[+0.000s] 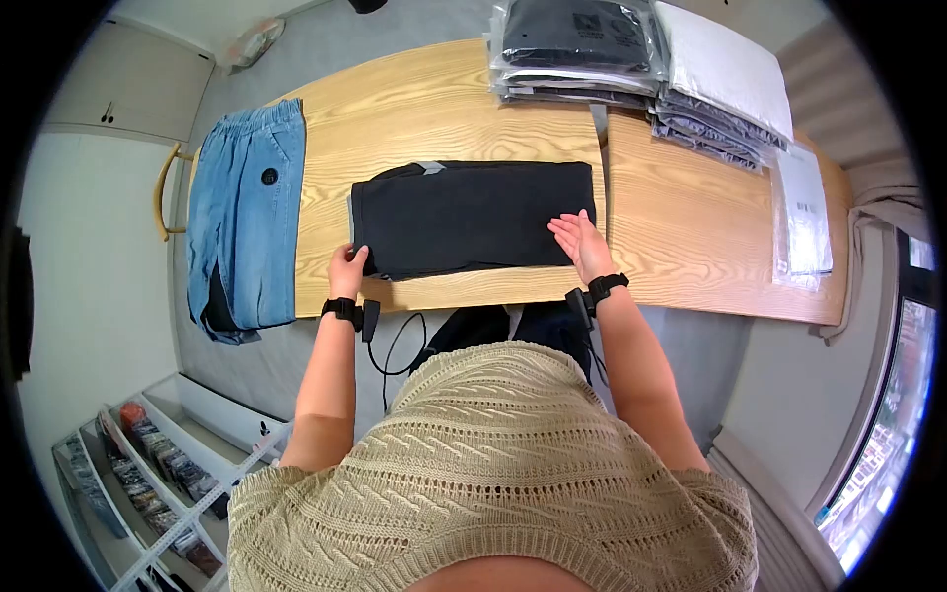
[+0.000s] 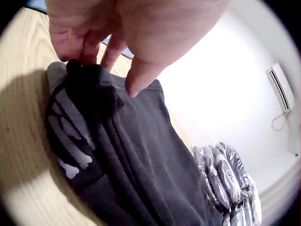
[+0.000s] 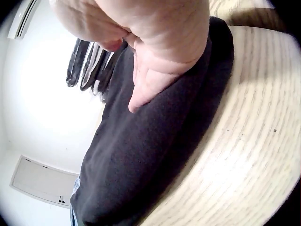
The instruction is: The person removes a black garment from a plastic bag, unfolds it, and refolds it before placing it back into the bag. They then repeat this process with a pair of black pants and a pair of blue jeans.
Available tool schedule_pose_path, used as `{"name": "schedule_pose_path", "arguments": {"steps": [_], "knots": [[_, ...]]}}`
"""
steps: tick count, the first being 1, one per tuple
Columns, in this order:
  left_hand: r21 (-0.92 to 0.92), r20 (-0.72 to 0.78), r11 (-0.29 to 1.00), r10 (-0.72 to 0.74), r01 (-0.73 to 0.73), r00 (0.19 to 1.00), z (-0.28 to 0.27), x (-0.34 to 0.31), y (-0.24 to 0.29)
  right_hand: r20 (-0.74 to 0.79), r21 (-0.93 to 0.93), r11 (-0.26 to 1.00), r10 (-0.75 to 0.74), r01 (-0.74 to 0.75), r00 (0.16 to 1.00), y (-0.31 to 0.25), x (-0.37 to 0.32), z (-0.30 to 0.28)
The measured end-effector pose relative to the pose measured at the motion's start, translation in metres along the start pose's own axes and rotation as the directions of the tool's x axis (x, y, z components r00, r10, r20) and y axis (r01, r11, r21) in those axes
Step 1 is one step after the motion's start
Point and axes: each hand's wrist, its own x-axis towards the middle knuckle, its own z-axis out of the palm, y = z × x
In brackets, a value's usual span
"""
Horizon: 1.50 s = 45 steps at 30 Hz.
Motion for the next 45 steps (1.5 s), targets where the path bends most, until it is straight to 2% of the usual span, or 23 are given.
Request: {"name": "schedule_pose_path", "arguments": {"steps": [4,7,8,10,11,13,14,17,19,22,24,25,26,29,33,34,35,36,37,38,41,42,45], "knots": [[-0.098,-0.002,0.994,-0.055,0.055,0.998,0.0,0.007,0.011,-0.017,-0.024,1.0,0.002,-0.002,1.0,0.002,0.003,-0.001],[-0.291,0.207,0.937,-0.136,0.194,0.969,-0.008,0.007,0.034,-0.015,0.012,1.0,-0.012,0.013,1.0,0.003,0.002,0.0],[-0.291,0.21,0.938,-0.129,0.188,0.969,-0.009,0.004,0.047,0.002,-0.286,0.953,-0.109,0.105,0.994,0.004,0.001,0.005],[-0.62,0.3,0.778,0.119,0.098,0.946,-0.013,-0.016,0.098,0.033,-0.554,0.792,-0.286,0.256,0.958,0.01,-0.01,0.037],[-0.635,0.317,0.768,0.167,0.078,0.934,-0.012,-0.027,0.124,0.175,-0.732,0.568,-0.378,0.377,0.909,0.006,-0.025,0.054],[-0.563,0.296,0.819,0.327,-0.113,0.897,0.001,-0.043,0.16,0.401,-0.751,0.412,-0.336,0.516,0.852,-0.007,-0.053,0.094],[-0.426,0.251,0.865,0.394,-0.264,0.884,0.002,-0.055,0.184,0.428,-0.719,0.414,-0.37,0.559,0.825,-0.003,-0.06,0.106],[-0.567,0.372,0.796,0.477,-0.211,0.797,0.023,-0.083,0.227,0.396,-0.689,0.411,-0.476,0.597,0.785,-0.003,-0.067,0.128],[-0.452,0.429,0.827,0.53,-0.335,0.731,0.025,-0.099,0.25,0.202,-0.657,0.525,-0.569,0.541,0.797,-0.021,-0.082,0.137],[-0.795,0.284,0.53,0.754,-0.294,0.592,0.048,-0.108,0.253,0.055,-0.473,0.683,-0.608,0.557,0.792,-0.038,-0.076,0.107],[-0.672,0.272,0.558,0.797,-0.486,0.539,0.045,-0.105,0.244,-0.244,-0.635,0.754,-0.403,0.168,0.882,-0.075,-0.091,0.08],[-0.511,0.266,0.547,0.834,-0.663,0.483,0.039,-0.102,0.24,-0.352,-0.441,0.852,-0.452,0.28,0.819,-0.071,-0.082,0.05],[-0.468,0.362,0.572,0.82,-0.674,0.444,0.046,-0.098,0.227,-0.25,-0.531,0.746,-0.591,0.401,0.767,-0.093,-0.1,0.041],[-0.266,0.571,0.53,0.76,-0.805,0.311,0.078,-0.086,0.178,-0.287,-0.123,0.752,-0.652,0.648,0.702,-0.138,-0.11,-0.021],[-0.136,0.543,0.431,0.786,-0.892,0.297,0.109,-0.082,0.153,-0.376,-0.073,0.812,-0.56,0.579,0.739,-0.19,-0.109,-0.154],[-0.06,0.609,0.439,0.727,-0.896,0.316,0.112,-0.084,0.154,-0.276,-0.573,0.654,-0.721,0.493,0.635,-0.19,-0.103,-0.22],[0.018,0.669,0.439,0.663,-0.898,0.338,0.114,-0.086,0.156,-0.092,-0.911,0.302,-0.814,0.282,0.573,-0.191,-0.098,-0.268],[0.063,0.682,0.431,0.641,-0.9,0.354,0.115,-0.088,0.158,-0.092,-0.913,0.298,-0.815,0.278,0.572,-0.201,-0.098,-0.278],[0.088,0.656,0.424,0.656,-0.901,0.373,0.118,-0.09,0.159,-0.364,-0.445,0.729,-0.678,0.521,0.638,-0.21,-0.098,-0.286],[0.106,0.65,0.442,0.647,-0.891,0.398,0.12,-0.093,0.159,-0.474,0.232,0.785,-0.424,0.574,0.772,-0.219,-0.099,-0.296],[0.149,0.624,0.441,0.653,-0.885,0.43,0.126,-0.099,0.161,-0.551,0.02,0.831,-0.454,0.555,0.7,-0.219,-0.102,-0.306],[0.184,0.625,0.431,0.643,-0.884,0.443,0.127,-0.102,0.164,-0.397,-0.252,0.803,-0.594,0.54,0.699,-0.205,-0.065,-0.418],[0.275,0.617,0.384,0.633,-0.882,0.468,0.133,-0.109,0.165,-0.479,0.216,0.849,-0.338,0.482,0.81,-0.214,-0.071,-0.38]]}}
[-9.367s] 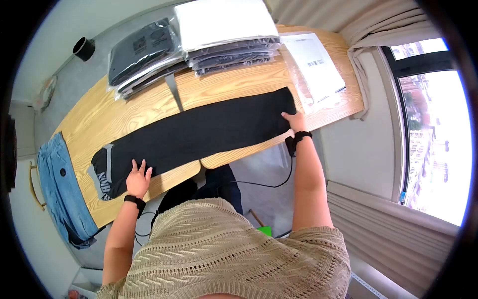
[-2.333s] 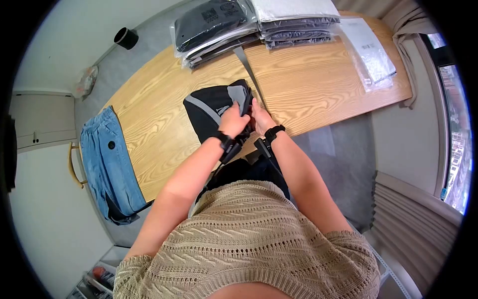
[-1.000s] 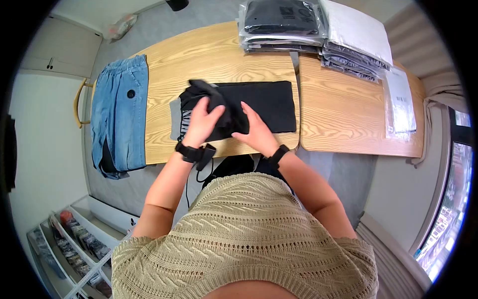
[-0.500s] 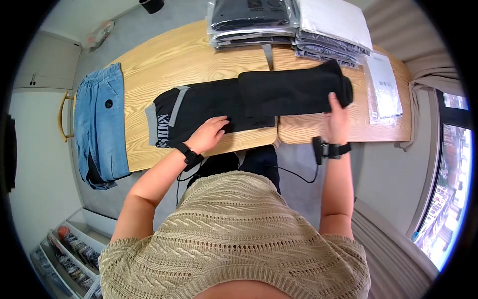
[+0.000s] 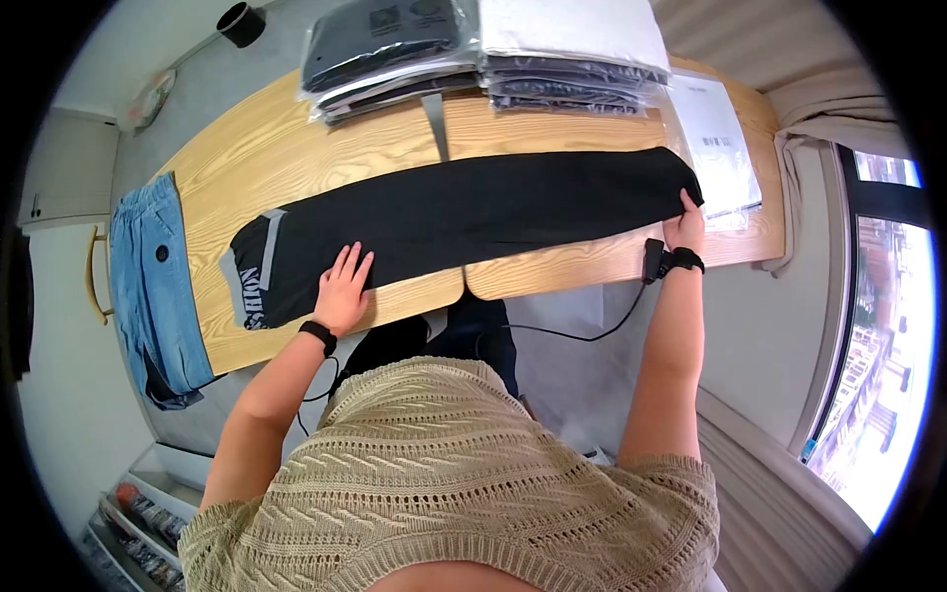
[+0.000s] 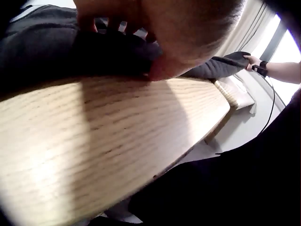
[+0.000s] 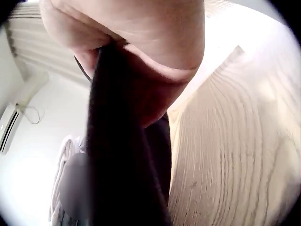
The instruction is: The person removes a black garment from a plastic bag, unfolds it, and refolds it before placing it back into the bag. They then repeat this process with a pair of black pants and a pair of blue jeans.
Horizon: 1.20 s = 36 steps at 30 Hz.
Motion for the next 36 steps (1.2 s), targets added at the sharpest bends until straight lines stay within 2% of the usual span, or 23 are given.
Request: {"name": "schedule_pose_path", "arguments": {"steps": [3,4,5,6,7,8,14,15,16,17,18,19,20,21,22,24,26,28,29,30,32,34,36], "knots": [[0.02,-0.02,0.999,-0.05,0.051,0.999,0.012,0.001,0.007,-0.07,0.144,0.988,0.068,-0.057,0.995,0.012,-0.008,-0.004],[0.026,0.017,0.996,-0.085,0.084,0.996,0.011,0.002,0.011,-0.027,-0.184,0.982,-0.039,0.034,0.999,0.037,0.024,-0.059],[0.028,0.041,0.993,-0.12,0.118,0.992,0.01,0.003,0.016,-0.317,-0.184,0.983,-0.04,-0.02,0.947,0.048,0.0,-0.03],[0.03,0.064,0.988,-0.153,0.152,0.986,0.008,0.005,0.02,-0.151,-0.412,0.909,-0.141,0.068,0.978,0.084,0.048,-0.111],[0.022,0.075,0.983,-0.181,0.18,0.981,0.01,0.006,0.022,-0.225,-0.168,0.986,-0.039,0.001,0.973,0.077,-0.005,-0.041],[0.018,0.086,0.98,-0.201,0.2,0.976,0.01,0.008,0.023,-0.311,0.18,0.972,0.203,-0.152,0.928,0.073,-0.017,-0.016],[0.015,0.111,0.971,-0.237,0.237,0.965,0.011,0.011,0.025,-0.27,0.217,0.951,0.276,-0.221,0.922,0.073,-0.034,0.007],[0.005,0.109,0.973,-0.229,0.23,0.967,0.008,0.011,0.026,-0.244,-0.496,0.857,0.019,-0.142,0.97,0.071,-0.032,-0.001],[-0.005,0.108,0.975,-0.222,0.224,0.969,0.007,0.01,0.025,-0.051,-0.95,0.311,-0.157,0.001,0.986,0.072,-0.03,-0.015],[-0.008,0.105,0.975,-0.222,0.224,0.969,0.007,0.009,0.023,0.049,-0.939,0.32,-0.234,0.125,0.971,0.085,-0.001,-0.054],[-0.019,0.092,0.98,-0.195,0.197,0.977,0.008,0.008,0.02,0.074,-0.963,0.233,-0.263,0.138,0.962,0.079,-0.003,-0.048],[-0.029,0.078,0.985,-0.169,0.171,0.983,0.008,0.007,0.017,-0.218,-0.776,0.63,-0.23,-0.026,0.948,0.063,-0.029,0.006],[-0.03,0.072,0.984,-0.171,0.173,0.983,0.008,0.006,0.014,-0.459,-0.412,0.901,-0.074,-0.138,0.886,0.049,-0.06,0.066],[-0.049,0.071,0.988,-0.142,0.145,0.987,0.007,0.005,0.011,-0.23,-0.466,0.859,-0.348,0.211,0.909,0.06,-0.06,0.077],[-0.066,0.07,0.991,-0.114,0.119,0.991,0.005,0.004,0.009,-0.223,-0.464,0.859,-0.349,0.216,0.91,0.063,-0.064,0.084],[-0.087,0.063,0.992,-0.082,0.087,0.995,0.002,0.002,0.006,0.063,-0.847,0.4,-0.58,0.351,0.812,0.068,-0.084,0.121],[-0.081,0.056,0.995,-0.049,0.053,0.997,0.002,0.001,0.002,0.122,-0.918,0.273,-0.497,0.288,0.859,0.073,-0.139,0.191],[-0.077,0.07,0.996,-0.032,0.037,0.997,0.002,0.0,-0.002,0.186,-0.918,0.267,-0.362,0.293,0.913,0.105,-0.174,0.233],[-0.068,0.078,0.997,-0.026,0.031,0.997,0.001,0.0,-0.003,0.415,-0.829,0.177,-0.44,0.531,0.796,0.132,-0.184,0.244],[-0.059,0.085,0.998,-0.02,0.025,0.996,0.0,-0.001,-0.003,0.613,-0.681,0.07,-0.49,0.729,0.619,0.163,-0.191,0.251],[-0.074,0.079,0.997,-0.021,0.027,0.997,0.0,-0.002,-0.004,0.79,-0.599,-0.128,-0.251,0.79,0.559,0.217,-0.208,0.263],[-0.093,0.06,0.995,-0.018,0.023,0.998,0.003,-0.002,-0.005,0.811,-0.558,-0.253,0.039,0.79,0.584,0.269,-0.217,0.259],[-0.092,0.014,0.996,-0.001,0.003,1.0,0.007,-0.003,-0.007,0.799,-0.542,-0.258,0.138,0.8,0.585,0.296,-0.213,0.246]]}}
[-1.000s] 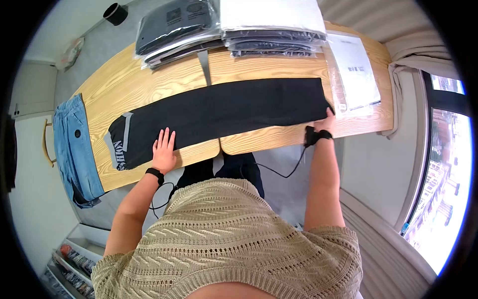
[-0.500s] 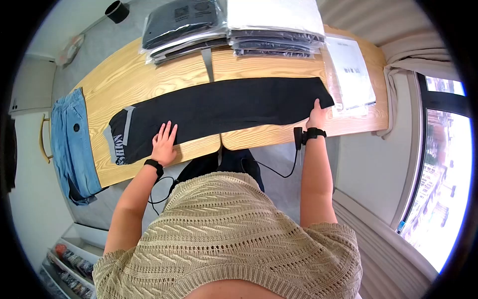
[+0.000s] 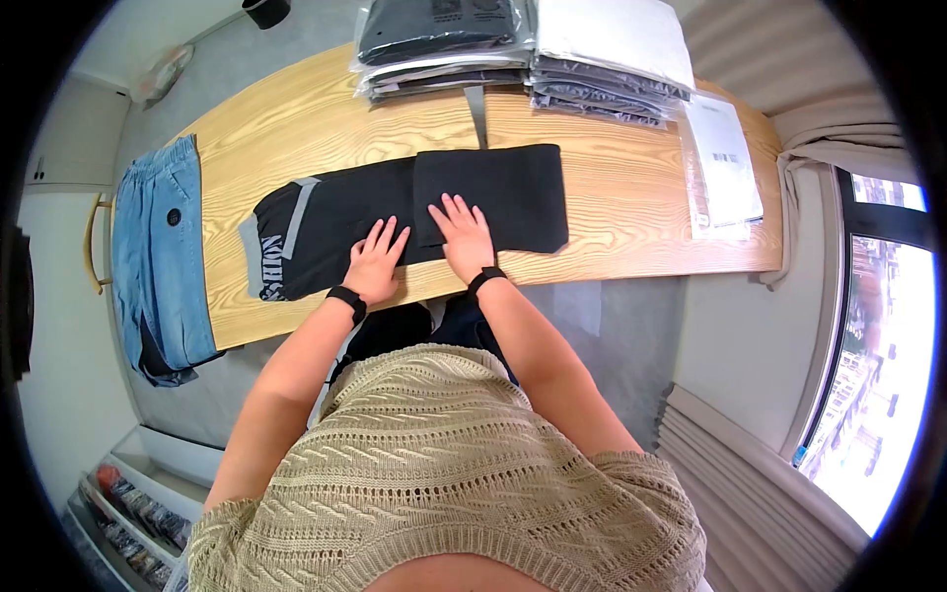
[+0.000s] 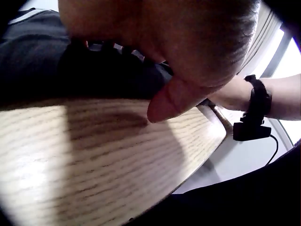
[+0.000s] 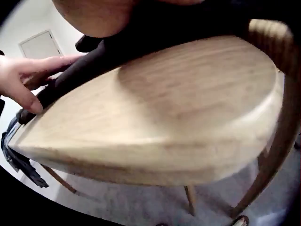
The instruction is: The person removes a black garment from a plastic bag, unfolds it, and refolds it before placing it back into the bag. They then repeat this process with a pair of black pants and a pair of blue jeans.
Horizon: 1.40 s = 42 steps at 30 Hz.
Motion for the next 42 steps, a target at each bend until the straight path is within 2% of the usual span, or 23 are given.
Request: {"name": "schedule_pose_path", "arguments": {"steps": [4,6,8,10,15,17,18,20,24,27,30,32,33,34,36,40,42], "knots": [[-0.012,0.001,1.0,0.005,-0.005,1.0,0.002,-0.001,-0.001,-0.033,-0.041,0.998,0.04,-0.041,0.999,-0.007,0.0,-0.006],[-0.02,-0.006,1.0,0.011,-0.011,1.0,0.001,-0.001,-0.001,-0.06,0.003,1.0,-0.012,0.013,0.998,-0.01,0.002,-0.015],[-0.025,-0.009,1.0,0.012,-0.012,1.0,0.001,-0.001,-0.002,-0.034,-0.017,0.998,-0.06,0.059,0.998,-0.015,0.002,-0.014],[0.002,0.039,1.0,0.012,-0.012,0.999,0.001,0.0,-0.003,0.089,-0.027,0.992,-0.117,0.12,0.989,-0.018,0.0,-0.005],[0.011,0.023,1.0,0.022,-0.022,0.999,0.001,0.0,-0.001,0.053,-0.033,0.995,-0.093,0.095,0.994,-0.014,-0.003,0.001],[0.021,0.019,1.0,0.023,-0.024,1.0,0.0,0.0,-0.001,0.018,-0.181,0.973,-0.139,0.14,0.99,-0.008,-0.004,0.004],[0.02,0.019,0.999,0.028,-0.029,0.999,-0.001,0.0,0.0,0.017,-0.183,0.974,-0.135,0.135,0.991,-0.007,-0.005,0.001],[0.017,0.034,1.0,0.008,-0.009,0.999,-0.002,0.001,0.001,0.051,-0.038,0.998,-0.045,0.047,0.998,-0.006,-0.004,-0.005],[0.01,0.011,1.0,0.019,-0.02,1.0,-0.002,0.0,0.001,0.045,-0.064,0.996,-0.055,0.058,0.997,-0.006,-0.006,-0.004],[0.018,0.046,1.0,0.004,-0.005,0.999,-0.005,0.0,0.001,0.035,-0.015,1.0,-0.022,0.023,0.999,-0.008,-0.005,-0.004],[0.009,0.068,1.0,0.002,-0.002,0.998,-0.005,-0.001,-0.001,0.041,-0.054,0.996,-0.067,0.07,0.997,-0.008,-0.014,-0.019],[-0.024,0.05,1.0,0.019,-0.017,0.999,-0.005,-0.002,-0.006,-0.032,-0.084,0.991,-0.107,0.104,0.994,0.011,-0.026,-0.038],[-0.027,0.046,0.999,0.018,-0.016,0.999,-0.004,-0.003,-0.008,-0.047,-0.187,0.981,-0.067,0.057,0.997,0.028,-0.03,-0.046],[-0.031,0.047,0.999,0.018,-0.017,0.999,-0.003,-0.003,-0.01,-0.062,-0.304,0.949,0.065,-0.081,0.996,0.039,-0.03,-0.057],[-0.002,0.051,1.0,0.027,-0.027,0.998,-0.001,-0.003,-0.011,-0.159,-0.357,0.919,0.114,-0.165,0.981,0.084,-0.044,-0.044],[-0.019,0.041,1.0,0.001,0.0,0.999,0.0,-0.003,-0.007,-0.175,-0.316,0.917,0.194,-0.242,0.965,0.086,-0.043,-0.05],[0.0,0.031,1.0,0.006,-0.006,0.999,0.001,-0.002,-0.008,-0.029,-0.236,0.933,0.274,-0.272,0.961,0.087,-0.035,-0.063]]}}
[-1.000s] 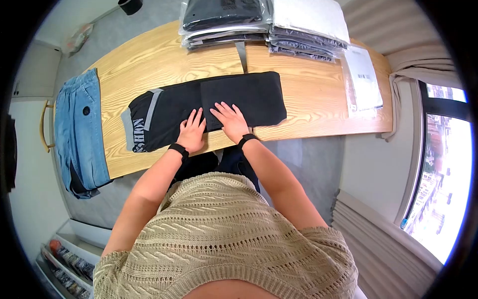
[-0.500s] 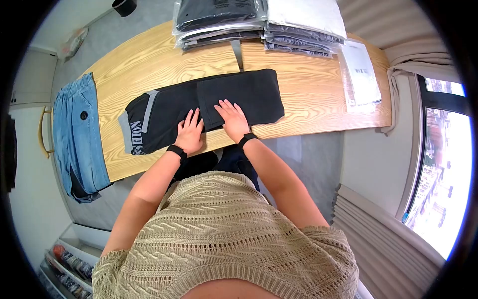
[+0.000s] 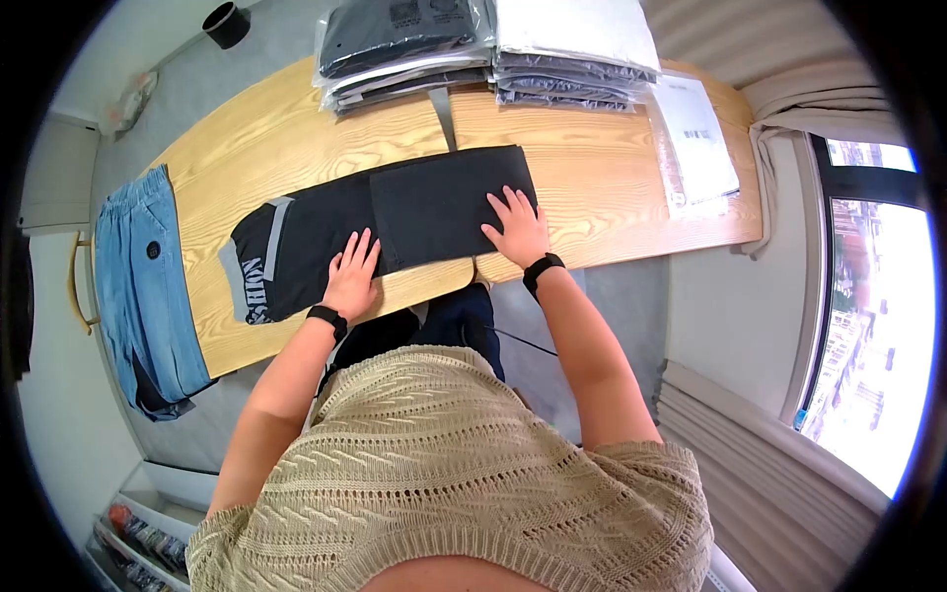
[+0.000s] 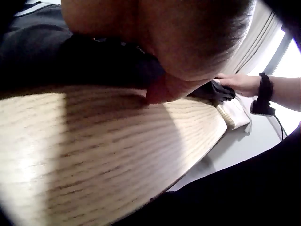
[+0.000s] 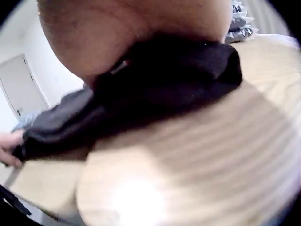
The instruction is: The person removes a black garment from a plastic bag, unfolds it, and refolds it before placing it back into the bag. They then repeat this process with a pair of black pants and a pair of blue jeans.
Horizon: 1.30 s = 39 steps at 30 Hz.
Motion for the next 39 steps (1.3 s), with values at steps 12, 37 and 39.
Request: {"name": "schedule_pose_path", "arguments": {"steps": [12,37,39], "knots": [[0.061,0.037,0.998,-0.032,0.03,0.999,0.002,0.002,0.007,0.129,0.324,0.944,0.013,-0.054,0.992,0.075,0.128,-0.01],[-0.355,-0.163,0.935,-0.066,0.004,0.984,-0.02,-0.012,-0.044,-0.03,0.289,0.867,-0.415,0.405,0.909,-0.141,-0.019,0.025],[-0.323,-0.4,0.935,-0.273,0.144,0.875,-0.029,-0.035,-0.079,-0.032,0.24,0.871,-0.435,0.429,0.9,-0.139,-0.022,0.037]]}}
